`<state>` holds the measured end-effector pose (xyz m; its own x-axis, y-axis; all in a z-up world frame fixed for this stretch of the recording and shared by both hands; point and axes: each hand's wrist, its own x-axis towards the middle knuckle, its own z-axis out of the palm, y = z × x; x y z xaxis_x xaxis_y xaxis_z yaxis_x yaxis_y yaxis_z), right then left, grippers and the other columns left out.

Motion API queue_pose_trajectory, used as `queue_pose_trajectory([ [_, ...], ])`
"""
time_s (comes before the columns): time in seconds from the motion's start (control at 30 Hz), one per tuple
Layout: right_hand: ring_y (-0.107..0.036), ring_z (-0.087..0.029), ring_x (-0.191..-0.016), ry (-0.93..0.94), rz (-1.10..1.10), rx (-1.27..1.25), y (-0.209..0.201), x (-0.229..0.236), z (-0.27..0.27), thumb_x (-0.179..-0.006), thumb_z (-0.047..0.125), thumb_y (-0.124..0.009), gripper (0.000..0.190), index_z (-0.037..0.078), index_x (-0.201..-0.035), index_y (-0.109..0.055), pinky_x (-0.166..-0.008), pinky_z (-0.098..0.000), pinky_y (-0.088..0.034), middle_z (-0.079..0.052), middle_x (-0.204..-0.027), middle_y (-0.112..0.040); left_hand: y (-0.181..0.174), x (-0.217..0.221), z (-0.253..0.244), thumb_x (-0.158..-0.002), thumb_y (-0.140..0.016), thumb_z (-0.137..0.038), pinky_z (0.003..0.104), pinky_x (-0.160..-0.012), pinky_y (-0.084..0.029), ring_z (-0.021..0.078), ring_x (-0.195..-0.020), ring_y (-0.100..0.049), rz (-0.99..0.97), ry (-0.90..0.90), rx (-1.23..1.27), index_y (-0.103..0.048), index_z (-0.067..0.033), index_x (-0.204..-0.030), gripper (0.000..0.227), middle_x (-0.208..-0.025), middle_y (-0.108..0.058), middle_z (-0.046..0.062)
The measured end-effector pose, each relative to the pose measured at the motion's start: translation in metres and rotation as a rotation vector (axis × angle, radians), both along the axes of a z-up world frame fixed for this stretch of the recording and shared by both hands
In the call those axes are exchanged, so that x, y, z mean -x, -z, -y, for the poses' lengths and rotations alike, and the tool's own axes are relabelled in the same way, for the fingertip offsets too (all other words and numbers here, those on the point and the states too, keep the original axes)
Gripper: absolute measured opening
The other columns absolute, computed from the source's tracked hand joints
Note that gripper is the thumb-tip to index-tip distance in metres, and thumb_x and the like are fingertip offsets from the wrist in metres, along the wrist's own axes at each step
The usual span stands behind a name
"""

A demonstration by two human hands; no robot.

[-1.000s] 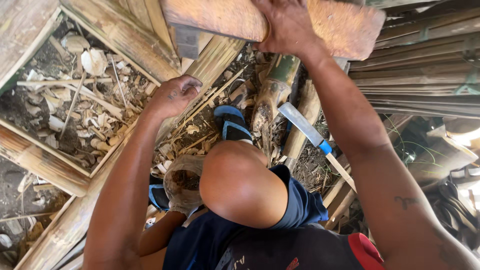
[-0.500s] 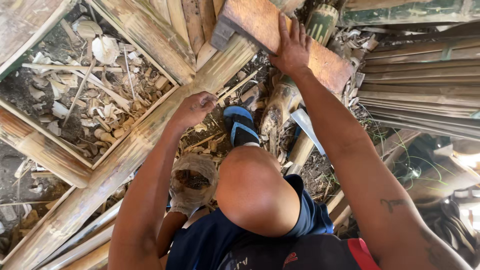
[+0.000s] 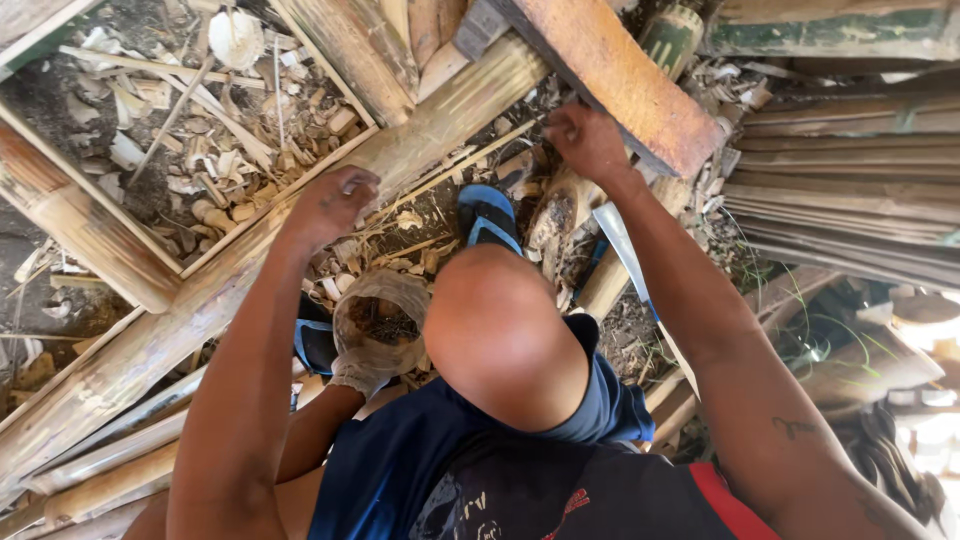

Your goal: The person splits bamboo strips using a machete and a wooden block, then fits them into a bamboo frame. They secure the strips with nails using a hammer. The person repeatedly cuts, positions, and nails bamboo pieces to complete the frame.

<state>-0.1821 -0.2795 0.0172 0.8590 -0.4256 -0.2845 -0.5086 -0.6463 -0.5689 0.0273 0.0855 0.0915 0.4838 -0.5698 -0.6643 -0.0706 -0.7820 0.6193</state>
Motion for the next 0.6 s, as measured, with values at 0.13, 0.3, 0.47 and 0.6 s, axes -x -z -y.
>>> queue_pose_trajectory([
  [0.13,-0.071,-0.031,-0.100,-0.112,-0.185,-0.021,0.001,0.029,-0.003,-0.096,0.032,-0.076,0.038,0.012,-0.127,-0.069,-0.090,-0.0441,-0.055,-0.016,-0.111,-0.075,0.001,-0.004,-0.010,-0.100,-0.058,-0.031,0.043,-0.090,-0.052,0.0281,-0.104,-0.068,0.084,0.138,-0.023,-0.069,-0.0126,-0.123,0.031,-0.119,-0.072,0.013],
  [0.3,-0.074,-0.027,-0.094,-0.444,-0.139,-0.069,-0.061,-0.057,-0.036,-0.090,0.022,-0.073,0.045,0.012,-0.133,-0.066,-0.085,-0.0396,-0.057,-0.014,-0.107,-0.077,-0.020,-0.051,-0.044,-0.102,-0.057,-0.035,0.052,-0.092,-0.050,0.0357,-0.106,-0.066,0.359,0.218,-0.043,-0.067,-0.0087,-0.123,0.035,-0.115,-0.071,0.017],
  [0.47,-0.073,-0.024,-0.089,-0.862,0.215,0.157,-0.199,-0.176,-0.143,-0.102,0.010,-0.066,0.038,0.010,-0.140,-0.067,-0.080,-0.0387,-0.058,-0.010,-0.114,-0.077,-0.084,-0.075,-0.098,-0.103,-0.051,-0.020,0.050,-0.088,-0.055,0.0338,-0.093,-0.074,0.548,0.024,-0.150,-0.074,0.0028,-0.097,0.033,-0.097,-0.074,0.023],
  [0.6,-0.072,-0.021,-0.092,-1.097,0.338,0.082,-0.268,-0.216,-0.285,-0.108,0.023,-0.069,0.034,0.009,-0.139,-0.065,-0.082,-0.0389,-0.059,-0.011,-0.114,-0.074,-0.111,-0.067,-0.190,-0.093,-0.062,-0.030,0.046,-0.084,-0.055,0.0325,-0.090,-0.071,0.792,-0.218,0.054,-0.073,-0.0085,-0.099,0.024,-0.095,-0.074,0.015],
])
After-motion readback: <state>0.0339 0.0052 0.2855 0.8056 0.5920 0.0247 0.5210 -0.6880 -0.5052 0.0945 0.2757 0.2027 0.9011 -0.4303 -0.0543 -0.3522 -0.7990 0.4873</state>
